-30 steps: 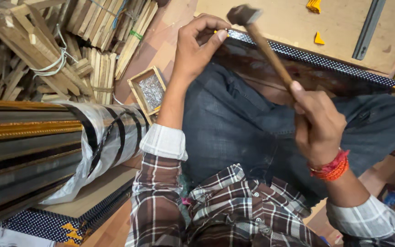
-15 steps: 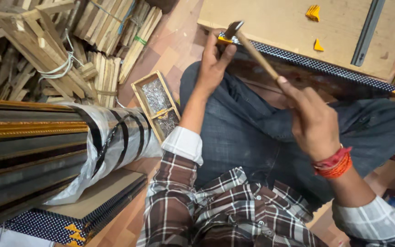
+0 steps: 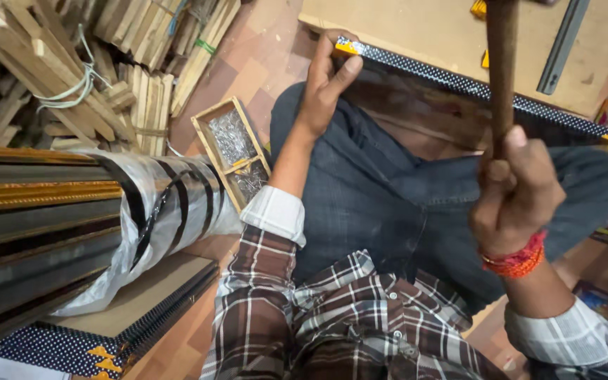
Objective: The person is assembling a picture frame by attaching yellow plastic corner pieces to a polka-dotted frame using a hammer. They repeatedly position the corner pieces and hammer them into place.
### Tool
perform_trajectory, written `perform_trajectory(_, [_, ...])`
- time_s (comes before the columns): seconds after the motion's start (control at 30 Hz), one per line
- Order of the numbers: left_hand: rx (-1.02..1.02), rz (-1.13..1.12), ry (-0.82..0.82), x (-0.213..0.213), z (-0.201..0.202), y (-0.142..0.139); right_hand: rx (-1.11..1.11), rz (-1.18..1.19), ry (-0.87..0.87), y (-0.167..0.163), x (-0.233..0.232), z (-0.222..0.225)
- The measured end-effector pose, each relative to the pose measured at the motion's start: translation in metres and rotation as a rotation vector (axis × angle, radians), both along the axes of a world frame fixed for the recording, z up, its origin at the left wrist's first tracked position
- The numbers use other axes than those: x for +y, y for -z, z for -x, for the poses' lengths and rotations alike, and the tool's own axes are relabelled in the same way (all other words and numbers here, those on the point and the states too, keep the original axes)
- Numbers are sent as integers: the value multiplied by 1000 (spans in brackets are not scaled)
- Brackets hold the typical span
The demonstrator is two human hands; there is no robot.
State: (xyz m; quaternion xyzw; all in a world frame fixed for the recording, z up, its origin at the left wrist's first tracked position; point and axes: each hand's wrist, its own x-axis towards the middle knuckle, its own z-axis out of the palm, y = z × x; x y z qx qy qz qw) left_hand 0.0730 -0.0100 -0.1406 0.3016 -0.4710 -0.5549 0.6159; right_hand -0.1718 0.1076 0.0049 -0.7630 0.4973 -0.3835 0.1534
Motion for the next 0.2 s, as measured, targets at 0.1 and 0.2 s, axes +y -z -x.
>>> perform_trajectory(0.1, [0, -31, 6, -4, -1, 1, 259, -92, -74, -7, -12, 2])
perform_trajectory(0.2, [-10, -54, 7, -8, -1, 9, 237, -91, -64, -18, -8, -1])
